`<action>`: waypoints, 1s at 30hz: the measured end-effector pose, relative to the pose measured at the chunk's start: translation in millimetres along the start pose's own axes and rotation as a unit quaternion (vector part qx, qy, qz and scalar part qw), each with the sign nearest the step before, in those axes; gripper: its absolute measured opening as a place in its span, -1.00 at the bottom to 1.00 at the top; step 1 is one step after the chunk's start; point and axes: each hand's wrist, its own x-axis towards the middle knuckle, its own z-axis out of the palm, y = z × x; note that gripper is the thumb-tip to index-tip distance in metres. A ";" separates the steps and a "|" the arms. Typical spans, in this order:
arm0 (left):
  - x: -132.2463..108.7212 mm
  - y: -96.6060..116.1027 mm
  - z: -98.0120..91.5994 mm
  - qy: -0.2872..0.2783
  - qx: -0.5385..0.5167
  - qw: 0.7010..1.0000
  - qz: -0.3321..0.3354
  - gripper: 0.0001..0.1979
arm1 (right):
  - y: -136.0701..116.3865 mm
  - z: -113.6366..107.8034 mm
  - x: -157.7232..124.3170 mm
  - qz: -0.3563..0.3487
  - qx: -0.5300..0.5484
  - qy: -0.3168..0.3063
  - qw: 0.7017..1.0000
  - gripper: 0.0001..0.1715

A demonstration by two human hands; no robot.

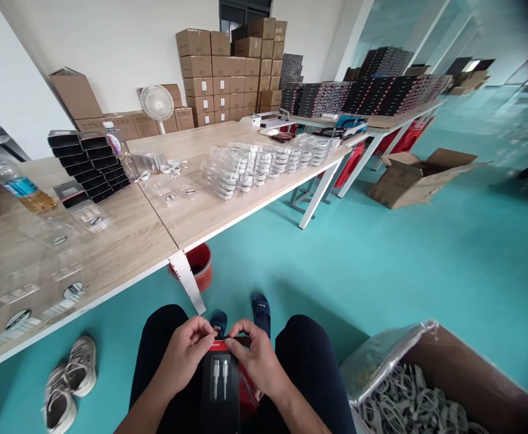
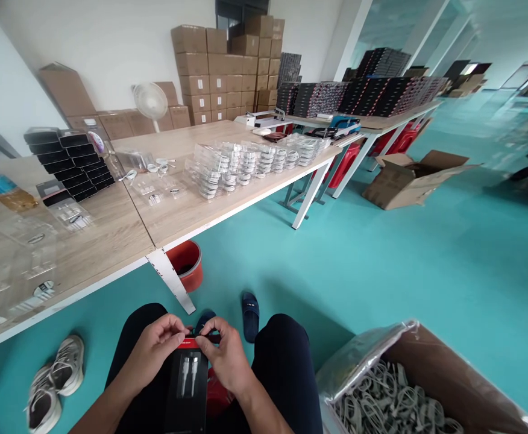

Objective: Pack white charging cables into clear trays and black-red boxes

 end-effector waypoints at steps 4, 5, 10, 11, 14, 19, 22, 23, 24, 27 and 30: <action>5.1 21.1 -7.7 -0.057 0.016 0.995 -0.084 -0.79 | -17.6 -7.7 10.4 0.078 0.002 -0.049 0.996 -0.84; 6.0 24.2 -9.0 -0.059 0.024 0.993 -0.097 -0.78 | -20.0 -9.5 13.1 0.087 0.010 -0.059 0.994 -0.84; 7.1 26.6 -10.0 -0.048 0.033 0.994 -0.095 -0.77 | -20.3 -14.7 20.8 0.100 0.038 -0.079 0.991 -0.91; 6.6 25.0 -9.5 -0.047 0.030 0.995 -0.088 -0.77 | -19.7 -15.3 21.2 0.099 0.040 -0.081 0.991 -0.91; 2.1 17.9 -8.0 -0.041 0.035 0.997 -0.058 -0.80 | -20.2 -18.1 18.7 0.088 0.041 -0.087 0.991 -0.92; -14.9 0.3 -7.6 -0.045 0.003 0.999 -0.012 -0.74 | -21.2 -22.5 -1.9 0.051 0.081 -0.129 0.987 -0.75; -22.6 -13.1 -6.7 -0.043 -0.014 0.999 -0.017 -0.74 | -15.7 -19.1 -14.2 0.062 0.098 -0.127 0.985 -0.70; -23.7 -18.1 -5.5 -0.040 -0.019 0.999 -0.018 -0.73 | -13.1 -17.2 -15.7 0.066 0.099 -0.117 0.986 -0.70; -24.2 -23.3 -3.6 -0.033 -0.032 0.999 -0.020 -0.71 | -10.4 -15.3 -15.6 0.068 0.102 -0.103 0.987 -0.71; -25.1 -37.1 6.6 -0.019 -0.136 0.989 -0.052 -0.45 | -4.4 -13.5 -6.8 0.068 0.141 -0.032 0.987 -0.68; -29.0 -39.6 19.4 -0.039 -0.254 0.960 -0.116 -0.28 | -4.8 -18.9 5.0 0.066 0.189 0.049 0.979 -0.61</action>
